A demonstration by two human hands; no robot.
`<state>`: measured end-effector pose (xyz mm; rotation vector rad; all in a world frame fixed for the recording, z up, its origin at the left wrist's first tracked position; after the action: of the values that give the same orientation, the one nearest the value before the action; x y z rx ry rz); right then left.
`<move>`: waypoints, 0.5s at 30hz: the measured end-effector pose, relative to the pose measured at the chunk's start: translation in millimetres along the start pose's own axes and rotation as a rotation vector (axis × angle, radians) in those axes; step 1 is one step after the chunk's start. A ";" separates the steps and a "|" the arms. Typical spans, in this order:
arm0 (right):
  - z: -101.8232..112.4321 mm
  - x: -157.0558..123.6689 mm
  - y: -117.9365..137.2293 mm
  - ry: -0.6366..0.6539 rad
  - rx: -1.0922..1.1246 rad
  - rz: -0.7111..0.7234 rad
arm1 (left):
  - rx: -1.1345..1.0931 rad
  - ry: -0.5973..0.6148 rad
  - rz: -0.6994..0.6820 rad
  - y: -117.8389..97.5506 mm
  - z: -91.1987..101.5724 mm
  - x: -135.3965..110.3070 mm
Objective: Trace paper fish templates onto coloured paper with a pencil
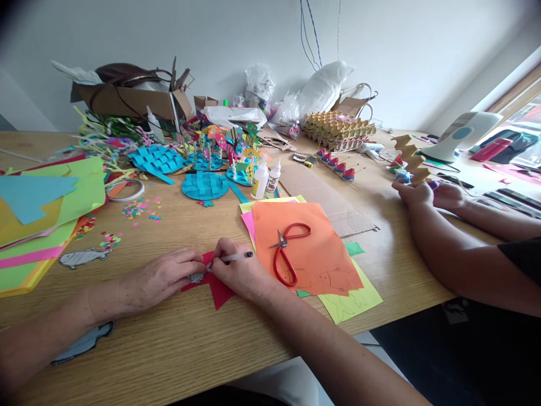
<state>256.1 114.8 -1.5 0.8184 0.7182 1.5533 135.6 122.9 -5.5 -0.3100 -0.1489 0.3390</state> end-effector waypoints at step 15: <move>1.2 0.1 0.3 0.008 0.052 -0.023 | 0.036 -0.036 -0.016 -0.3 -1.6 -0.8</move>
<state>256.9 114.8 -0.6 0.8397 0.7737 1.5235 135.3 121.9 -7.1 -0.2668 -0.1806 0.3316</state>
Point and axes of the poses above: each hand's wrist, its own x-axis towards the middle knuckle, its own z-axis out of the back of the hand, y = z × x, the point moved 7 cm from there along x, towards the middle knuckle, and after that the axes turned 5 degrees about x, right-handed, at the moved point
